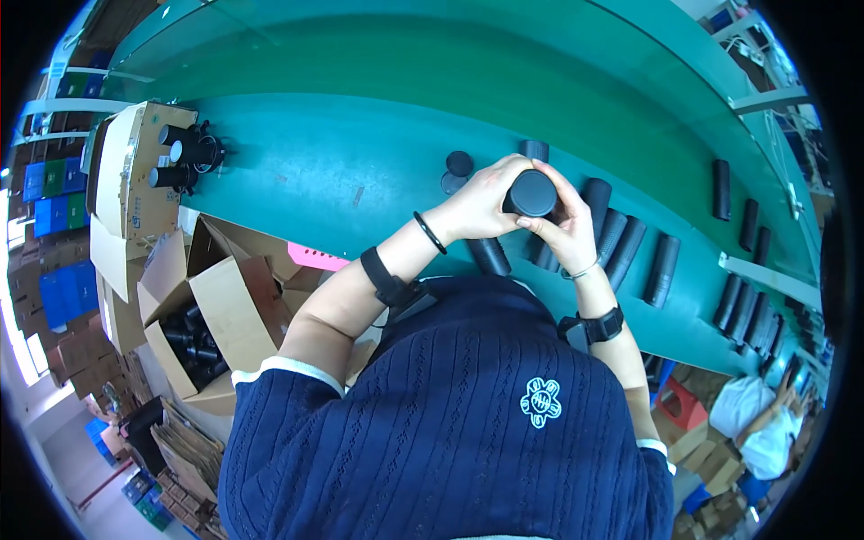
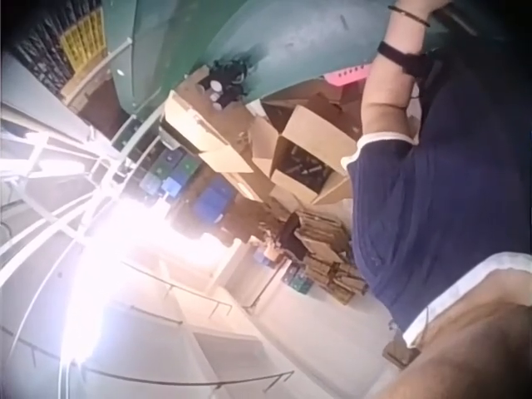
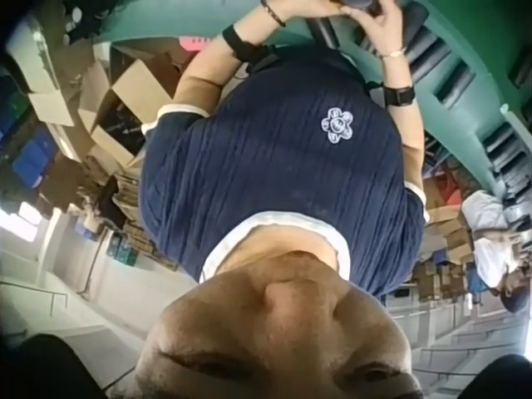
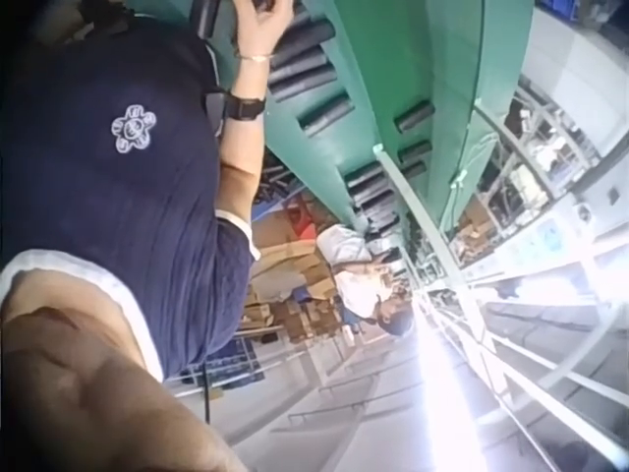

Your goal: The person fits caps onto cylinders by hand, moves the capped cylinders aside, and then gathers several cylinders together to place them into a cardboard box. After filling the box, the person returns to the workstation to continue fitting caps onto the remaining cylinders.

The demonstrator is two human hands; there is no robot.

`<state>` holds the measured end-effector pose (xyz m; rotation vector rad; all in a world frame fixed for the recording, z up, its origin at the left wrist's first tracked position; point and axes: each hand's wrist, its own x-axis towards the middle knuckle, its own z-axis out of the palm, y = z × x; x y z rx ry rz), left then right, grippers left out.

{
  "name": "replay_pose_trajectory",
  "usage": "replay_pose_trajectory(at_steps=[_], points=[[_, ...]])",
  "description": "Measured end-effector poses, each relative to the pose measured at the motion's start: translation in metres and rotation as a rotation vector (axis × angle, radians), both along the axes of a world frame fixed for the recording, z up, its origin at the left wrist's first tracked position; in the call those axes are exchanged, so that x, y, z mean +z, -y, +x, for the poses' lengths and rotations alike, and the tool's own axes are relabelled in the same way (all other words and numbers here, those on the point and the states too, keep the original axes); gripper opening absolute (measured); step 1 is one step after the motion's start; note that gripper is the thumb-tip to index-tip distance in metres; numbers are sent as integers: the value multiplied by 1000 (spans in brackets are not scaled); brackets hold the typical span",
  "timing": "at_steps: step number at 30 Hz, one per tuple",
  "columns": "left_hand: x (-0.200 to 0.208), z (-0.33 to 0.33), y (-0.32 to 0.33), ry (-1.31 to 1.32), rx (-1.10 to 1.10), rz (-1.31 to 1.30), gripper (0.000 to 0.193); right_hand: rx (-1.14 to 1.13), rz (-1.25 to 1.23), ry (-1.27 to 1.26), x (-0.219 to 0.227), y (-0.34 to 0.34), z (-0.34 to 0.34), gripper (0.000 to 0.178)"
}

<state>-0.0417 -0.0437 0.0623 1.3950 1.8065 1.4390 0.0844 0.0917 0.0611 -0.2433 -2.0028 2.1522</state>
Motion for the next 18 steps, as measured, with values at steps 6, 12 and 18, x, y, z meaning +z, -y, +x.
replay_pose_trajectory(at_steps=[6, 12, 18], points=[[2, -22, 25, -121, 179, -76, 68, 162, -56, -71, -4, 9, -37, 84], [-14, -39, 95, 44, 459, -143, 61, 323, 35, 1, -14, 62, -94, 77], [-56, -33, 139, 278, 590, -61, 61, 378, 145, 58, -52, 104, -114, 68]])
